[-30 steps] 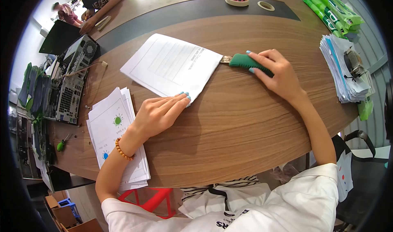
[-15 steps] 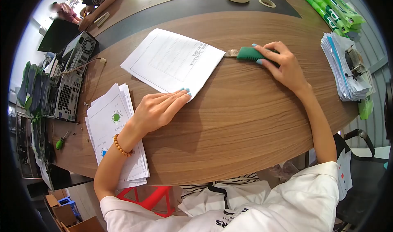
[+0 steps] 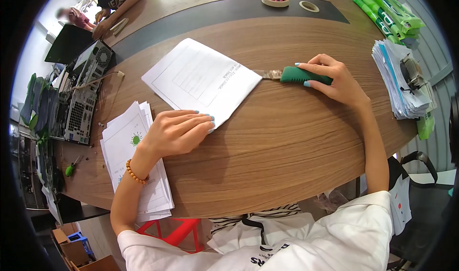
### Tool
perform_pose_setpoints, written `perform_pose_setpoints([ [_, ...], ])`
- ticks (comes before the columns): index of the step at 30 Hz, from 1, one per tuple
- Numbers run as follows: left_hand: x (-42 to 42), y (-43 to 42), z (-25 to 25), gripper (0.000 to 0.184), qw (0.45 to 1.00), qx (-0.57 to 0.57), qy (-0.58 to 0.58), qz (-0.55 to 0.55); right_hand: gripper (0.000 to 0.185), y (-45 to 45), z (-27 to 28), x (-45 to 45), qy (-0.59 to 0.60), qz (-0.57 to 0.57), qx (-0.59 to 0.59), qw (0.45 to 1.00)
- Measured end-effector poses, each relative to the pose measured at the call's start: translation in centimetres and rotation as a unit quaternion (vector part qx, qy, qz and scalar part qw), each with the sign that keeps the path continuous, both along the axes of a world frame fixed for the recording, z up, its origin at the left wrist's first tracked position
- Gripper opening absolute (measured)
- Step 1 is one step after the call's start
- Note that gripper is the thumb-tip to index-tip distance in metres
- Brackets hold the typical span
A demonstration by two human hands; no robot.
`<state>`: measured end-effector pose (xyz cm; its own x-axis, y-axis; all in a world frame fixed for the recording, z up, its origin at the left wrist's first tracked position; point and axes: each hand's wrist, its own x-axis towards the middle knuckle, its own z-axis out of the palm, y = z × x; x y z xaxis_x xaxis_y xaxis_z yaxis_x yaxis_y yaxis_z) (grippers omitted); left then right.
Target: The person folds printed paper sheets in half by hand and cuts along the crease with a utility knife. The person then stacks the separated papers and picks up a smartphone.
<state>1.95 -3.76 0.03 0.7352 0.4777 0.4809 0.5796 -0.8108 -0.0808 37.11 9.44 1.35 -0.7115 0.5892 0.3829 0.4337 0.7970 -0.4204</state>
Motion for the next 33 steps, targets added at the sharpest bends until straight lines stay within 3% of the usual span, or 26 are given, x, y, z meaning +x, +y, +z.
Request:
perform_pose_setpoints([
  [4, 1.3, -0.4, 2.2, 0.006, 1.0, -0.024, 0.015, 0.007, 0.044, 0.2, 1.5, 1.5, -0.038, 0.031, -0.076, 0.996],
  [6, 2.3, -0.6, 4.3, 0.011, 0.986, -0.157, 0.052, 0.034, 0.044, 0.2, 2.0, 1.6, -0.051, 0.04, -0.088, 0.994],
  [8, 1.9, -0.2, 3.2, 0.008, 0.981, -0.191, 0.011, 0.032, 0.039, -0.3, 2.2, 1.4, -0.045, 0.045, -0.106, 0.992],
  [10, 2.6, 0.6, 2.7, 0.019, 0.918, -0.35, -0.133, 0.133, 0.038, -0.5, 2.4, 1.3, -0.051, 0.038, -0.105, 0.992],
  [11, 3.0, 1.1, 2.6, 0.021, 0.906, -0.361, -0.139, 0.17, 0.039, -0.5, 2.3, 1.2, -0.053, 0.039, -0.11, 0.992],
  [12, 4.2, 1.8, 3.0, 0.021, 0.906, -0.358, -0.142, 0.175, 0.039, -0.6, 2.4, 1.0, -0.056, 0.044, -0.117, 0.991],
  [14, 6.7, 3.5, 3.4, 0.037, 0.868, -0.349, -0.095, 0.34, 0.038, -0.7, 2.2, 0.8, -0.06, 0.057, -0.097, 0.992],
  [15, 6.6, 3.7, 2.6, 0.037, 0.868, -0.345, -0.098, 0.344, 0.038, -0.8, 2.2, 0.7, -0.052, 0.059, -0.108, 0.991],
  [17, 6.1, 4.7, -0.8, 0.065, 0.95, -0.069, -0.057, 0.299, 0.038, -1.0, 2.4, 0.6, -0.047, 0.059, -0.125, 0.989],
  [18, 5.8, 4.9, -1.9, 0.065, 0.95, -0.067, -0.057, 0.3, 0.038, -1.1, 2.4, 0.5, -0.047, 0.06, -0.122, 0.99],
  [21, 5.2, 4.8, -3.0, 0.09, 0.929, -0.175, -0.038, 0.325, 0.039, -1.2, 2.3, 0.5, -0.055, 0.045, -0.124, 0.99],
  [33, 5.6, 4.3, -3.0, 0.087, 0.922, -0.143, -0.016, 0.359, 0.043, -1.0, 1.0, -0.4, -0.038, 0.03, 0.01, 0.999],
])
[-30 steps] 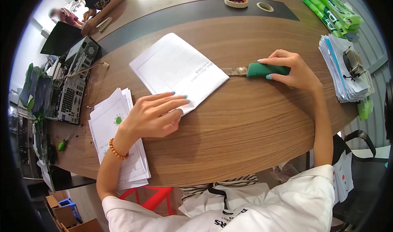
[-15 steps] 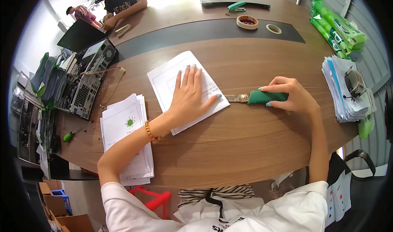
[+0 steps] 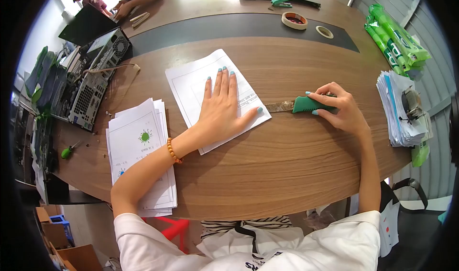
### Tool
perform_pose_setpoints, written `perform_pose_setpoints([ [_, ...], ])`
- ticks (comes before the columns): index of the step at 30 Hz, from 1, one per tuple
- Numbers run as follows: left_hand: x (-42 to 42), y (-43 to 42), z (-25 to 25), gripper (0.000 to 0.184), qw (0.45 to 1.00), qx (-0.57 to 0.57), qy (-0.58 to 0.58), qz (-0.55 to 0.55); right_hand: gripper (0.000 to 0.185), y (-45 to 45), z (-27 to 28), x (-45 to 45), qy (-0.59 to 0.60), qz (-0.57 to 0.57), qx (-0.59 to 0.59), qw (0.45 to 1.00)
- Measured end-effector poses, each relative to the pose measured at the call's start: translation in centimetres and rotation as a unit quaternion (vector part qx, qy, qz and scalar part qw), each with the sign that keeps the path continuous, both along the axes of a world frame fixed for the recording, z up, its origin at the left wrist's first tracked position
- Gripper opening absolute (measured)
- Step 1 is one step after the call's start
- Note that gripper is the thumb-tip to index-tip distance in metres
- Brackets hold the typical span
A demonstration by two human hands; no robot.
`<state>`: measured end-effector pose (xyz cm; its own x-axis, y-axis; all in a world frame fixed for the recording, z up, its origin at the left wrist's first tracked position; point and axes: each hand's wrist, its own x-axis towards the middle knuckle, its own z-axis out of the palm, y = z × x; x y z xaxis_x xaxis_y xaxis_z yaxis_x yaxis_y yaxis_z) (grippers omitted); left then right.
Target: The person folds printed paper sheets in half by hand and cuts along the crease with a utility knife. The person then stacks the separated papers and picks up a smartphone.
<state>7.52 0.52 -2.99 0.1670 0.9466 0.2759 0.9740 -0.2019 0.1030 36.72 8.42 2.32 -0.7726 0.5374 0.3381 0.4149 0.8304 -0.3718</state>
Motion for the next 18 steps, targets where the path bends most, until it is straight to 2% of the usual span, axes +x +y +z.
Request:
perform_pose_setpoints([
  [5, -0.1, 0.1, -0.4, 0.091, 0.998, 0.019, -0.056, -0.018, 0.042, -0.5, 1.4, 0.0, -0.029, 0.012, -0.087, 0.996],
  [13, 0.0, -0.1, -0.2, 0.091, 0.997, 0.015, -0.066, -0.022, 0.042, -1.6, -0.1, -2.0, 0.003, 0.014, -0.027, 1.0],
  [18, -0.1, -0.1, -0.1, 0.091, 0.998, 0.011, -0.05, -0.026, 0.043, -0.9, 0.1, -0.9, 0.004, 0.012, -0.048, 0.999],
])
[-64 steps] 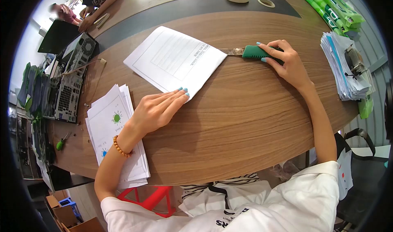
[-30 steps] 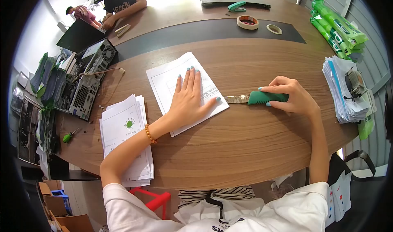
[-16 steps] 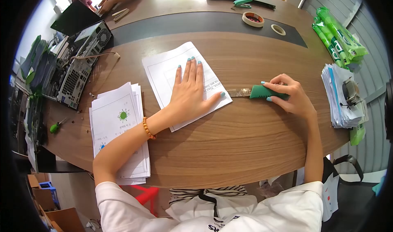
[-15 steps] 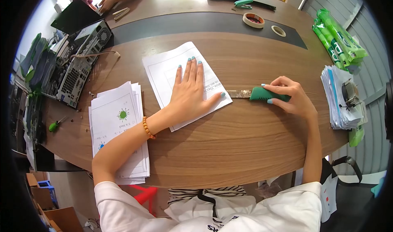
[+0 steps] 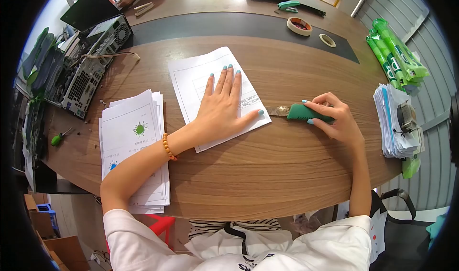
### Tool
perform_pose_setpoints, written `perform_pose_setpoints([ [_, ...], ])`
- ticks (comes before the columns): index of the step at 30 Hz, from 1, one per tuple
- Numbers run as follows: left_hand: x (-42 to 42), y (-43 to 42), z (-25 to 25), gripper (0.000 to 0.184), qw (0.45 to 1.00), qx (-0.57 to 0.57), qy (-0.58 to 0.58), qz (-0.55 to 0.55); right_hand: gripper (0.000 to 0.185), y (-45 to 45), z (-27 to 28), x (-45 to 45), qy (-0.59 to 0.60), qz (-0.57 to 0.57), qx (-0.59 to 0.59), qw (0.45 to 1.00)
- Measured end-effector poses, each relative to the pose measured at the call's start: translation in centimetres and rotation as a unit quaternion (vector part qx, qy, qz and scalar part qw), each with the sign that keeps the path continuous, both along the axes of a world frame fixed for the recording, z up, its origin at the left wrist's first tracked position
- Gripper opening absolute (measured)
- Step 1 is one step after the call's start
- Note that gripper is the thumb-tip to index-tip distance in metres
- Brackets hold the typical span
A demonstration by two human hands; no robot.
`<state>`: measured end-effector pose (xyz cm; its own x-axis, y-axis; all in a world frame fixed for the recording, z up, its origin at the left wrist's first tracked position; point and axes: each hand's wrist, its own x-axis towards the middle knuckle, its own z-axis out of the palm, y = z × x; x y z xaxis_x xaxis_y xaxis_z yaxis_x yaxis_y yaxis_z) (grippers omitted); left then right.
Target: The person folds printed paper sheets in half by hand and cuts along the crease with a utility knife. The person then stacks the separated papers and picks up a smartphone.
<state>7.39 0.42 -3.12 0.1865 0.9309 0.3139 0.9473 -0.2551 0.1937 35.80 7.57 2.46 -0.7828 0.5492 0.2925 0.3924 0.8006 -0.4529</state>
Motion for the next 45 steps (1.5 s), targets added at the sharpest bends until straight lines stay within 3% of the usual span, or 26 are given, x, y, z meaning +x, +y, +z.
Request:
perform_pose_setpoints([
  [6, 0.2, -0.2, 0.6, 0.087, 0.998, -0.039, 0.039, 0.02, 0.043, -0.3, -0.2, -0.4, 0.0, -0.008, 0.001, 1.0],
  [8, 0.2, -0.2, 0.6, 0.087, 0.998, -0.039, 0.038, 0.02, 0.043, -0.9, -0.9, -1.4, 0.006, -0.008, 0.06, 0.998],
  [18, 0.4, -0.3, 0.4, 0.089, 0.998, -0.04, 0.039, 0.004, 0.042, 0.2, -0.6, -0.2, 0.011, -0.026, 0.025, 0.999],
  [23, 0.4, -0.3, 0.4, 0.09, 0.998, -0.038, 0.04, 0.007, 0.039, -0.6, -2.0, -2.4, 0.031, -0.046, 0.139, 0.989],
  [45, 0.4, 0.1, -0.4, 0.095, 1.0, 0.022, -0.007, 0.018, 0.038, -1.2, -3.4, -4.9, 0.037, -0.104, 0.215, 0.97],
])
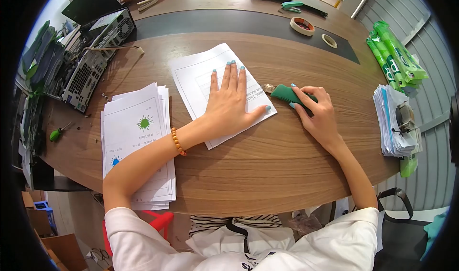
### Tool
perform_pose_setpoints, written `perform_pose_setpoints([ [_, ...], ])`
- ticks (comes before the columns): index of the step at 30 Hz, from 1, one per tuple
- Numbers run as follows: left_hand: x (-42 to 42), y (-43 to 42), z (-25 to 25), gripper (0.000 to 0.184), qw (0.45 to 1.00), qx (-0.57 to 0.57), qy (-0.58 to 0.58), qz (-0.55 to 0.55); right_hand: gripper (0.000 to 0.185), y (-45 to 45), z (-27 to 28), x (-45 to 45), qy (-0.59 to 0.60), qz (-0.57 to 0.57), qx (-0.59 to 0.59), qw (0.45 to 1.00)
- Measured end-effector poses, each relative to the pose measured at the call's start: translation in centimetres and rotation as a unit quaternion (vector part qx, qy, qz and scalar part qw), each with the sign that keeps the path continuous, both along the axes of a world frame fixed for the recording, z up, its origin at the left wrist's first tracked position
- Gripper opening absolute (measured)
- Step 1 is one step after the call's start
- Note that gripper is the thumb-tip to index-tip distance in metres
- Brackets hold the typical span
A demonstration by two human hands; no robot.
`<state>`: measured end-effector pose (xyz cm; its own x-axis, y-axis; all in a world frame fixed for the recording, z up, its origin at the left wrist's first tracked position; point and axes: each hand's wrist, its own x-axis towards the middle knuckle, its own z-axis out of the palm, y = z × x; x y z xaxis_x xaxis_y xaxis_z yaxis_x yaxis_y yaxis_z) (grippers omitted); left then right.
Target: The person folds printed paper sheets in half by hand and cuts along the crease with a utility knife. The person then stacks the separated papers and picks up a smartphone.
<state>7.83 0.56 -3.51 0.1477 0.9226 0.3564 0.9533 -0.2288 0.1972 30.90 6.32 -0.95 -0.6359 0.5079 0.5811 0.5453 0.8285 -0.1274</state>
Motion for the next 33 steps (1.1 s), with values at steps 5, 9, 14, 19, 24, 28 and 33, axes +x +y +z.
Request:
perform_pose_setpoints([
  [5, 0.1, 0.0, 0.2, 0.094, 0.999, -0.029, 0.031, 0.029, 0.036, 0.4, 0.2, -1.0, -0.007, -0.008, 0.002, 1.0],
  [9, -0.1, 0.1, 0.2, 0.097, 0.999, -0.036, 0.001, 0.03, 0.035, 1.0, 0.5, -0.8, -0.001, 0.004, -0.011, 1.0],
  [14, -0.1, 0.1, -0.1, 0.096, 0.999, -0.029, 0.002, 0.016, 0.035, 0.6, 0.9, -0.1, 0.002, -0.001, -0.078, 0.997],
  [19, 0.0, -0.2, 0.4, 0.094, 0.999, -0.029, 0.014, 0.008, 0.037, -0.4, 1.0, -0.2, -0.001, -0.016, -0.101, 0.995],
  [24, 0.1, -0.2, 0.6, 0.094, 0.998, -0.045, 0.025, 0.024, 0.037, -0.1, 0.8, -1.1, 0.015, 0.007, -0.094, 0.995],
  [28, -0.1, -0.5, 1.0, 0.093, 0.999, -0.046, 0.029, -0.001, 0.037, 0.7, 0.8, 0.1, 0.021, 0.018, -0.092, 0.995],
  [33, -0.1, -0.5, 1.0, 0.092, 0.998, -0.05, 0.035, -0.014, 0.038, 0.5, 1.1, 1.0, 0.005, 0.008, -0.106, 0.994],
])
